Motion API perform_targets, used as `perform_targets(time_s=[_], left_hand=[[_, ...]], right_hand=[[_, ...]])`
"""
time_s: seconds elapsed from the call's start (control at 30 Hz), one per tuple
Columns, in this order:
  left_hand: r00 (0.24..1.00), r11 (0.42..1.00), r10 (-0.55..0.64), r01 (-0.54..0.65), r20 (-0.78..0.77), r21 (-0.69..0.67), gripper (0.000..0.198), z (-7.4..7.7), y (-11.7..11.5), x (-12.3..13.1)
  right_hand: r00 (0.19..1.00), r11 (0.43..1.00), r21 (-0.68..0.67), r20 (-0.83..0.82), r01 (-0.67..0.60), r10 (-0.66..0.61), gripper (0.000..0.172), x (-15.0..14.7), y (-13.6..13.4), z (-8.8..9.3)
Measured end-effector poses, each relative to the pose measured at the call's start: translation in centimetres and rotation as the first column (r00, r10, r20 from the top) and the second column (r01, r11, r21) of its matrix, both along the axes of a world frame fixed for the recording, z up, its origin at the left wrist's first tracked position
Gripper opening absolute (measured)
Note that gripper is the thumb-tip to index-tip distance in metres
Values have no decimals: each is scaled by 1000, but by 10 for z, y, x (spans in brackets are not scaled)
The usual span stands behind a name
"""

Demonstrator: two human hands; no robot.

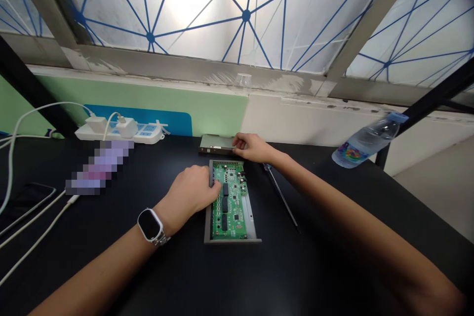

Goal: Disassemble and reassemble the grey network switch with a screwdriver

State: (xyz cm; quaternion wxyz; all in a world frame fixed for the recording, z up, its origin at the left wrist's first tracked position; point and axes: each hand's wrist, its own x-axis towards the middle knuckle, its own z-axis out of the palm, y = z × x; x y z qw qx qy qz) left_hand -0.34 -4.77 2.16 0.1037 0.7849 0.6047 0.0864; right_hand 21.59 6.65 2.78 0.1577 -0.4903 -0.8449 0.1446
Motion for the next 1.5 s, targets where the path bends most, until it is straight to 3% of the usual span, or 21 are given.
perform_targets(time_s=[0.1, 0.2, 0.27, 0.37, 0.43, 0.5, 0.57, 0.63, 0.7, 0.8, 0.87, 0.9, 1.0, 1.1, 1.2, 1.5], left_hand=[[1000, 1000, 15, -16, 5, 21, 27, 1, 2, -1], [999, 998, 28, -31, 46, 55, 27, -1, 5, -3], [995, 996, 47, -53, 92, 68, 28, -1, 7, -4], [979, 992, 91, -105, 180, 71, 29, -1, 10, -7], [963, 988, 119, -139, 242, 65, 30, -2, 12, -10], [941, 984, 137, -165, 310, 66, 32, -4, 15, -11], [910, 980, 152, -190, 386, 62, 32, -7, 18, -11], [872, 976, 168, -211, 459, 45, 31, -10, 20, -11], [823, 976, 174, -216, 541, 14, 27, -13, 22, -10], [673, 978, 173, -206, 719, -43, 24, -15, 23, -10], [530, 978, 160, -198, 832, -63, 33, -17, 23, -9], [463, 980, 148, -184, 874, -68, 38, -17, 23, -8], [308, 989, 128, -110, 943, -98, 48, -17, 21, -4], [222, 988, 157, -42, 962, -151, 53, -15, 17, 3], [183, 986, 169, -18, 968, -169, 54, -13, 12, 9], [194, 981, 193, -8, 962, -195, 54, -14, 6, 15]], right_hand=[[999, 999, -24, -2, -44, 44, 21, -14, 13, -4], [1000, 997, 82, -28, -1, 3, 30, -14, 7, -2], [996, 982, 181, -77, 58, -44, 27, -7, -4, 4], [957, 909, 383, -286, 166, -54, 20, 10, -26, 17], [865, 862, 409, -498, 299, -63, 20, 21, -40, 24], [684, 877, 292, -728, 380, -54, 25, 31, -53, 26], [474, 916, 135, -878, 377, -66, 28, 38, -65, 24], [270, 929, -86, -943, 360, -192, 28, 43, -76, 18], [112, 881, -388, -896, 270, -429, 27, 44, -89, 10], [21, 702, -706, -704, 94, -710, 25, 35, -109, -2], [25, 615, -788, -615, -12, -788, 24, 25, -120, -6], [42, 605, -794, -608, -63, -793, 26, 19, -125, -8], [91, 622, -767, -639, -160, -764, 33, 5, -137, -10], [127, 631, -759, -650, -162, -749, 37, -1, -143, -12], [158, 651, -741, -671, -167, -724, 39, -1, -146, -14], [213, 730, -675, -733, -110, -646, 34, -5, -148, -17]])
